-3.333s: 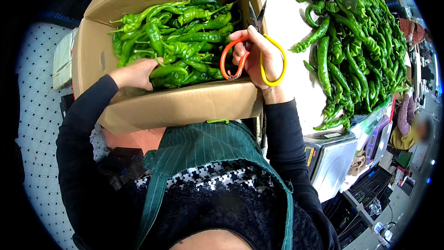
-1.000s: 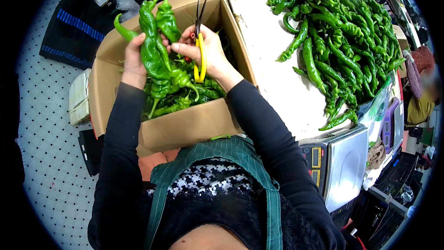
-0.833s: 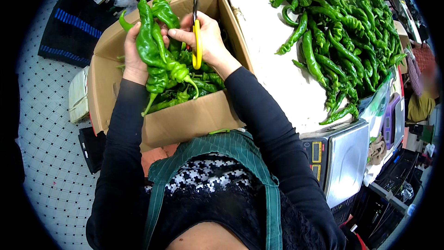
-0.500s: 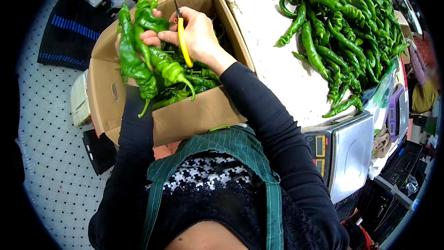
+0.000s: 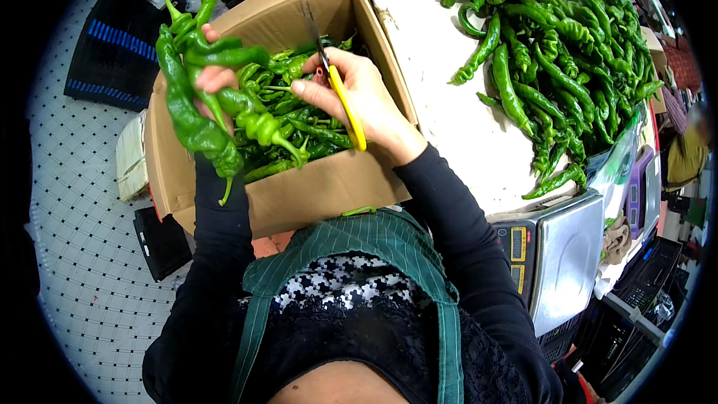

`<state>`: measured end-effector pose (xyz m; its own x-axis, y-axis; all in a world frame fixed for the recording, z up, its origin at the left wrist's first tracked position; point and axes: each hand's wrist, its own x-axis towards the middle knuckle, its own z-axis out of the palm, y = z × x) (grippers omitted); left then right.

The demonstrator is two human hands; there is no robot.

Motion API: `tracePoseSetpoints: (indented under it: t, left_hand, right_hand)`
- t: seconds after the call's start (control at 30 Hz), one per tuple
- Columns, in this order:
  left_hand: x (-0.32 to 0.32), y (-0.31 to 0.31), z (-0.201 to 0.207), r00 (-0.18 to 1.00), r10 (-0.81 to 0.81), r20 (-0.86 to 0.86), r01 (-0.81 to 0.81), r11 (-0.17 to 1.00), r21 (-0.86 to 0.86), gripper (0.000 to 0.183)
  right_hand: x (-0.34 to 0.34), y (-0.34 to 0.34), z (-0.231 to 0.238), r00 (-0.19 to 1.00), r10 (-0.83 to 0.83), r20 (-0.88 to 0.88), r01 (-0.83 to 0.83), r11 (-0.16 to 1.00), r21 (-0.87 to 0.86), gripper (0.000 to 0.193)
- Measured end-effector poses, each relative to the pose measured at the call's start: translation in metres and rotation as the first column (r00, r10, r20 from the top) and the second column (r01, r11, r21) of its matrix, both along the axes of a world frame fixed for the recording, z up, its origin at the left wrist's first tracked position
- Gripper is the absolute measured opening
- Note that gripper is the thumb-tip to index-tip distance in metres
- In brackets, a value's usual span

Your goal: The person uses yellow-handled scissors to trim the stems off green peppers, picking them from a cardboard box and placing the trimmed peppers onto a white table. Another person wearing blue gloves is visible in the background, also handling peppers.

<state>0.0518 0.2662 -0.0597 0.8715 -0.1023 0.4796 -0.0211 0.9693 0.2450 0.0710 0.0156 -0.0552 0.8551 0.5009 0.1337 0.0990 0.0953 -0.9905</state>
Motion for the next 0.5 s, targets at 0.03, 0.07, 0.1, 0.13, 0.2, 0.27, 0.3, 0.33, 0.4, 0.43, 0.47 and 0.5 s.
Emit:
tracePoseSetpoints:
  t: [0.03, 0.07, 0.1, 0.13, 0.2, 0.27, 0.3, 0.33, 0.4, 0.43, 0.47, 0.5]
  left_hand:
    - [-0.002, -0.001, 0.004, 0.997, 0.067, -0.049, -0.068, 0.998, -0.015, 0.079]
    - [-0.002, -0.001, 0.006, 0.992, 0.064, -0.109, -0.070, 0.996, -0.051, 0.079]
    - [-0.002, -0.002, 0.008, 0.984, 0.062, -0.164, -0.078, 0.993, -0.088, 0.079]
    - [-0.002, -0.005, 0.009, 0.973, 0.072, -0.217, -0.100, 0.988, -0.120, 0.080]
    - [-0.009, -0.016, 0.014, 0.938, 0.206, -0.279, -0.228, 0.973, -0.048, 0.078]
    - [-0.012, -0.019, 0.009, 0.917, 0.241, -0.318, -0.269, 0.962, -0.046, 0.055]
    - [-0.011, -0.020, 0.003, 0.877, 0.342, -0.338, -0.363, 0.932, 0.001, 0.057]
    - [-0.013, -0.014, -0.003, 0.904, 0.323, -0.279, -0.300, 0.946, 0.125, 0.057]
    - [-0.012, -0.009, -0.007, 0.863, 0.325, -0.387, -0.300, 0.946, 0.124, 0.055]
    - [-0.010, -0.011, -0.007, 0.809, 0.392, -0.438, -0.368, 0.919, 0.143, 0.055]
    - [-0.009, -0.014, -0.007, 0.747, 0.453, -0.486, -0.430, 0.887, 0.166, 0.055]
    - [-0.008, -0.014, -0.005, 0.677, 0.514, -0.528, -0.491, 0.849, 0.197, 0.055]
  right_hand:
    - [-0.005, -0.001, 0.002, 0.999, 0.038, -0.022, -0.038, 0.999, 0.007, 0.027]
    - [-0.010, 0.000, 0.002, 0.994, 0.087, -0.062, -0.085, 0.996, 0.029, 0.030]
    - [-0.015, 0.002, 0.005, 0.981, 0.128, -0.144, -0.122, 0.991, 0.045, 0.031]
    - [-0.018, 0.005, 0.009, 0.960, 0.169, -0.224, -0.158, 0.985, 0.064, 0.033]
    - [-0.016, 0.012, 0.010, 0.928, 0.219, -0.301, -0.183, 0.973, 0.142, 0.034]
    - [-0.012, 0.015, 0.013, 0.907, 0.205, -0.368, -0.114, 0.960, 0.255, 0.032]
    - [-0.010, 0.012, 0.012, 0.880, 0.238, -0.411, -0.122, 0.950, 0.289, 0.029]
    - [-0.006, 0.012, 0.010, 0.859, 0.259, -0.441, -0.138, 0.948, 0.288, 0.024]
    - [0.002, 0.010, 0.010, 0.810, 0.249, -0.531, -0.150, 0.963, 0.223, 0.018]
    - [0.005, 0.012, 0.005, 0.777, 0.217, -0.591, -0.103, 0.970, 0.221, 0.013]
    - [0.012, 0.009, -0.007, 0.678, 0.281, -0.679, -0.101, 0.951, 0.292, 0.011]
    - [0.013, 0.007, -0.010, 0.641, 0.281, -0.714, -0.051, 0.944, 0.326, 0.010]
